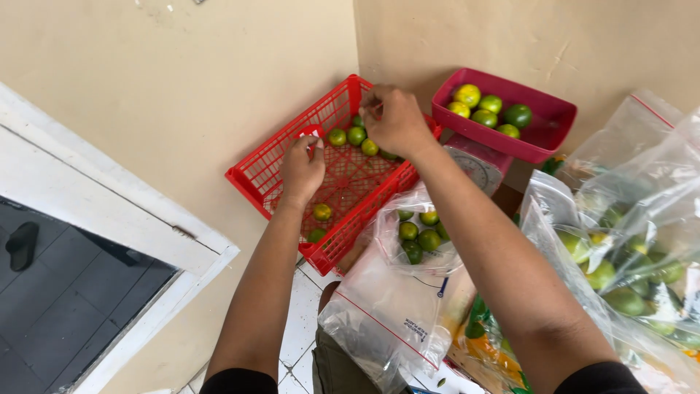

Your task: The person sorts limes by hand, removing them from a red plastic crate, examining them, and placing them into clear plastic bags or a pink bin on a scale.

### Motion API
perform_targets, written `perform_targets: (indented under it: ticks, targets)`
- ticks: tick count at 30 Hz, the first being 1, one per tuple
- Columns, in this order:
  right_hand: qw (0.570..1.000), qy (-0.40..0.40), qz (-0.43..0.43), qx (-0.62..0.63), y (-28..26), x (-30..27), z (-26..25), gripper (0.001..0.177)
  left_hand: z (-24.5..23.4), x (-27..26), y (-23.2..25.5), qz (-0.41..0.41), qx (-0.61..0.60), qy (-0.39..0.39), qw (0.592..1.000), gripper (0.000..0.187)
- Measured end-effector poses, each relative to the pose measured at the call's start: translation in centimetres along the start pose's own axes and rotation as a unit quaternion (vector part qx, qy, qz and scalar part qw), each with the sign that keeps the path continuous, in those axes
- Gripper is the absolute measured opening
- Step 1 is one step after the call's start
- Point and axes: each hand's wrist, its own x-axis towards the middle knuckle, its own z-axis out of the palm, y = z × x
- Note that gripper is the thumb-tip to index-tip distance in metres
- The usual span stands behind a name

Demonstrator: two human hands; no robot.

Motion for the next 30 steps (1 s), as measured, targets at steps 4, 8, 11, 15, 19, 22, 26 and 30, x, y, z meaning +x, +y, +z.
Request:
perform_targets:
  ticks: [4, 8, 11, 15, 19, 22, 26, 30]
  targets:
    - [0.996, -0.082, 0.024, -0.009, 1.4, -0.8, 7.5, 0.023, 3.3, 0.7, -7.1, -0.036, 0.03, -0.048, 0.998, 0.028]
    - [0.943, -0.285, 0.124, -0.119, 3.9, -1.7, 12.4, 0.05, 3.4, -0.8, -7.7, -0.094, 0.097, -0.203, 0.97, 0.047]
    - [0.881, -0.374, 0.179, -0.228, 4.8, -1.8, 14.1, 0.066, 0.2, -3.0, -4.0, -0.164, 0.18, -0.343, 0.907, 0.072]
    - [0.793, -0.431, 0.223, -0.367, 7.0, -3.5, 17.3, 0.073, -1.5, -3.3, -1.5, -0.231, 0.218, -0.412, 0.854, 0.094]
    - [0.74, -0.507, 0.198, -0.395, 5.1, -4.0, 16.7, 0.065, 0.4, -2.8, -4.0, -0.244, 0.24, -0.454, 0.823, 0.096]
    - [0.753, -0.516, 0.198, -0.358, 2.3, -4.3, 14.6, 0.069, -0.1, -3.4, -3.1, -0.267, 0.222, -0.451, 0.822, 0.096]
    - [0.803, -0.55, 0.083, -0.216, -3.9, -4.4, 9.8, 0.084, 0.6, -3.0, -3.7, -0.237, 0.24, -0.452, 0.826, 0.092]
    - [0.819, -0.542, 0.057, -0.178, -2.4, -4.7, 10.9, 0.069, -0.3, -2.4, -3.3, -0.199, 0.226, -0.452, 0.839, 0.081]
